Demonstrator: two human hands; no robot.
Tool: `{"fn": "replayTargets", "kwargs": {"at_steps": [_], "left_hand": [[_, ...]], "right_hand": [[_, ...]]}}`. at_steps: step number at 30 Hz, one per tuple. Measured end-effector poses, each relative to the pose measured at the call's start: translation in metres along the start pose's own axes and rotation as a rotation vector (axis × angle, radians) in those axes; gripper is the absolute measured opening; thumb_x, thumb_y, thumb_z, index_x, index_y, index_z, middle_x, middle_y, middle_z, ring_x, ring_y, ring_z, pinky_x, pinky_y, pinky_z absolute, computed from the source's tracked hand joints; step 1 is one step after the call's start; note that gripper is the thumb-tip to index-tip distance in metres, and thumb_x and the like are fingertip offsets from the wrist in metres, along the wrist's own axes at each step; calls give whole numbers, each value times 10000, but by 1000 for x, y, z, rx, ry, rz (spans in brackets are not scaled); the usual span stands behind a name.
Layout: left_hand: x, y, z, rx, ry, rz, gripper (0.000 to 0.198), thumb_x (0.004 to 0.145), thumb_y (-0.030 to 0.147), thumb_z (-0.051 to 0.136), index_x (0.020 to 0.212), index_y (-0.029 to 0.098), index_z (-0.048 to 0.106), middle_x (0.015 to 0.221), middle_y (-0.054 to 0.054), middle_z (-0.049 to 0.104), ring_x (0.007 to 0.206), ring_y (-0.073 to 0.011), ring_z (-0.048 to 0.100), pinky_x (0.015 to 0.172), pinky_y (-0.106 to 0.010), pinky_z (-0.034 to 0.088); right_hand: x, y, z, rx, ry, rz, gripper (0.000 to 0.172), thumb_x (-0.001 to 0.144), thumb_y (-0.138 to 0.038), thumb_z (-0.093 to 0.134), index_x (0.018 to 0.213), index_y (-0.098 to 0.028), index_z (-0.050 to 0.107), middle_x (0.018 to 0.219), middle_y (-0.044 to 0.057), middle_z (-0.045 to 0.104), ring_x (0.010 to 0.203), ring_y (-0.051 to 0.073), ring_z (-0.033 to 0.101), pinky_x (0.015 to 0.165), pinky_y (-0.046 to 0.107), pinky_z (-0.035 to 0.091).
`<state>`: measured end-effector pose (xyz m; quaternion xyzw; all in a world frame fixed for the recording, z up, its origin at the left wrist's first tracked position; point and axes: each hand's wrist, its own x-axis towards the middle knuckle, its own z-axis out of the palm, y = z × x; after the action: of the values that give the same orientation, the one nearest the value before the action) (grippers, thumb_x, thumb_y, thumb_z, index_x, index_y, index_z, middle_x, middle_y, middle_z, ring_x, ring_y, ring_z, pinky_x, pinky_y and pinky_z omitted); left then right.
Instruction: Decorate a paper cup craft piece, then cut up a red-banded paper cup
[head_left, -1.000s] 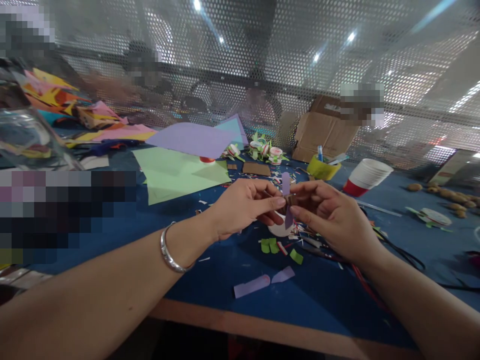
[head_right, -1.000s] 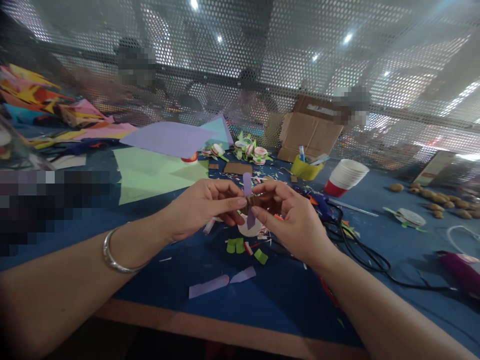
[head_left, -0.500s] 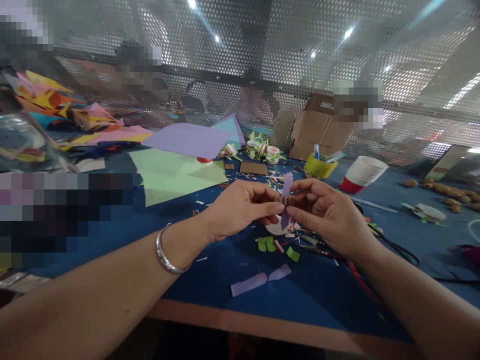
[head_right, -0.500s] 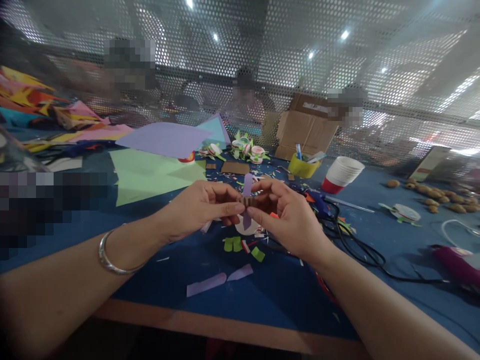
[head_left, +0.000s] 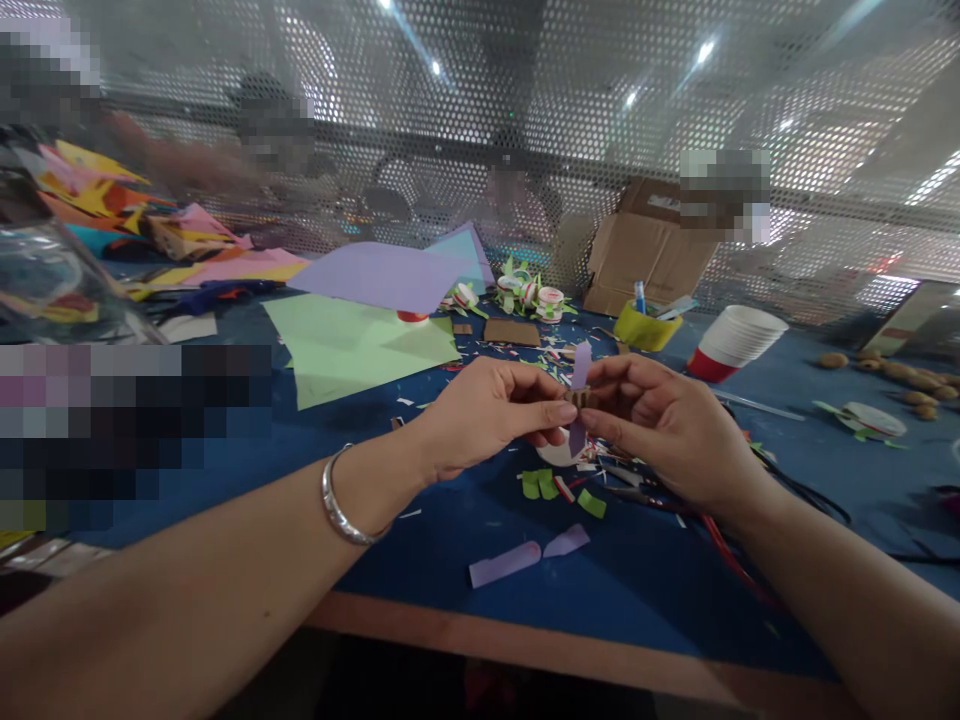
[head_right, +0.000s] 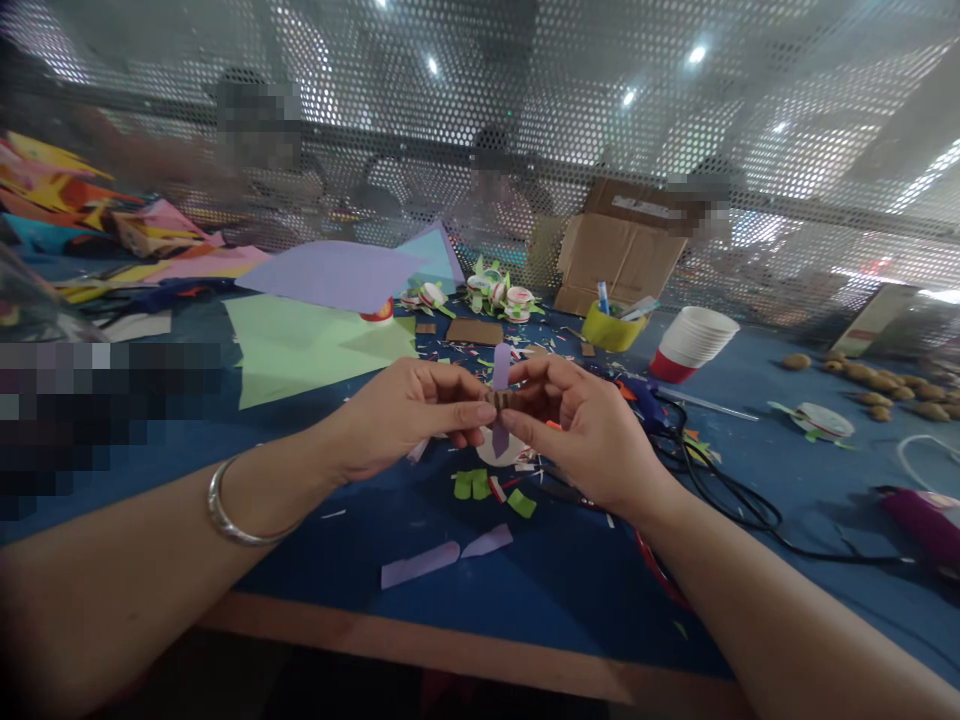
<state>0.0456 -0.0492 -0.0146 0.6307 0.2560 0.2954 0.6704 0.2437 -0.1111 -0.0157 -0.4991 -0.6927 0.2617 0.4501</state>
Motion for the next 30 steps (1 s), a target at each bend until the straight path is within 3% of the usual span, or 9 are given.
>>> {"fn": "replayTargets", "kwargs": {"at_steps": [11,19,30], "left_hand": [[4,-1,0,-58,96,-23,112,769,174,788,798,130,689,661,3,689,615,-81,639,641,-206,511],[6,0,5,-160,162,-26,82,838,114,697,785,126,635,679,-9,700,643,-103,682,658,-223,532],[3,-3,4,-101,81,29,136,800,206,786,842,138,676,678,21,671,614,-73,606,633,-213,474]], "right_hand": [[2,-2,-2,34,19,-3,198,890,-291,732,1056,-192,687,909,58,762,859,183,744,712,282,632],[1,-2,2,158,-48,127,387,855,-356,772,1168,-189,619,844,40,757,756,184,733,651,295,604],[0,-3,4,171,-41,130,362,851,-319,762,1158,-190,618,769,5,714,687,150,681,622,261,554]]}}
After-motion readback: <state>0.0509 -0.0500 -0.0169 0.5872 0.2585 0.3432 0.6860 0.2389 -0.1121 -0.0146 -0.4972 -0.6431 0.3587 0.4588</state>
